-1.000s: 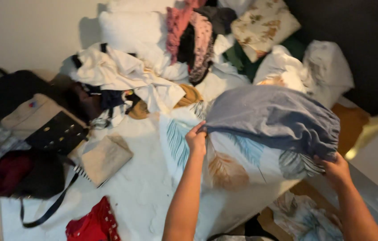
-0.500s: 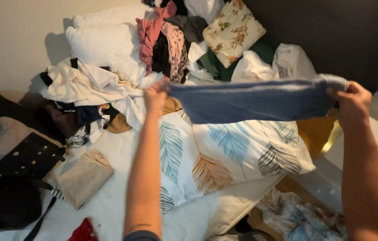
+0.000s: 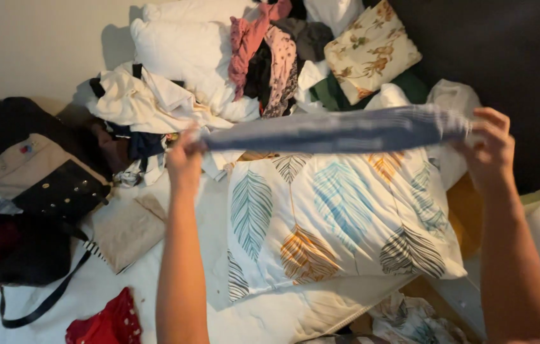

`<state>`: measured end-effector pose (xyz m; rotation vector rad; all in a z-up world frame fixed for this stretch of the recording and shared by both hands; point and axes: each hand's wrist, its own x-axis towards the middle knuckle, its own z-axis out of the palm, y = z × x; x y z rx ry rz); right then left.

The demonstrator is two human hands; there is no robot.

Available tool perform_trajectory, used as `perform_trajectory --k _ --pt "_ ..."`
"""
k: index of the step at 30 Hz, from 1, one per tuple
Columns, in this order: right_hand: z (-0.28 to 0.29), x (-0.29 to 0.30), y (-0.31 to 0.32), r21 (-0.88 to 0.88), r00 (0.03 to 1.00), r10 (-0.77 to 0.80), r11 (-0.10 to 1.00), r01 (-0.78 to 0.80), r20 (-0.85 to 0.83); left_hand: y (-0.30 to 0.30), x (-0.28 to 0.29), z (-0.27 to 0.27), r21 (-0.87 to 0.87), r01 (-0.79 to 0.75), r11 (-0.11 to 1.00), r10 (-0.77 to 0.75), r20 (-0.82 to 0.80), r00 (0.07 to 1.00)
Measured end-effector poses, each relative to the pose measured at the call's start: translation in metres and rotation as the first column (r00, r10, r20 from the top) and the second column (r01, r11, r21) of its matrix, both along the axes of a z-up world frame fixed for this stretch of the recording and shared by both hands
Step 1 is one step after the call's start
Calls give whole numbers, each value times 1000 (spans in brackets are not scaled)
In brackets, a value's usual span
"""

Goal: The person folds several items of clothing on a bed, including a red patterned top, a striped shirt, a beige top, a red long-sleeved shirt, and a pair of blue pants. The person smooths each item and folds it into a neat stack on the bed.

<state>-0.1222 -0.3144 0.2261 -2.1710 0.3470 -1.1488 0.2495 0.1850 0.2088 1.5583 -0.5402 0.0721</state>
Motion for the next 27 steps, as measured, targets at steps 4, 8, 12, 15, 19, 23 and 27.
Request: perform_trajectory --k 4,8,12,15,19,23,27 --pt "-194 -38 -31 790 908 95 462 -403 407 40 -35 -177 134 170 976 -168 -22 985" --pt "-309 -90 -21 -36 659 -134 986 160 -740 59 -110 -314 252 298 921 -178 -408 896" --pt "-346 -100 -7 794 880 205 550 259 -429 48 -123 -330 90 287 954 -160 -658 735" --pt "-281 -65 27 749 838 119 527 401 -532 38 -122 -291 154 245 957 -74 -687 723" --pt "-263 -32 42 838 877 74 342 425 -475 30 -120 -270 322 272 907 -1 -644 765" --pt "-263 -35 23 827 899 28 406 389 -436 38 -114 -279 258 225 939 -31 -590 807" --pt "-229 -51 42 529 854 -129 735 424 -504 48 -122 -262 75 192 978 -99 -645 758"
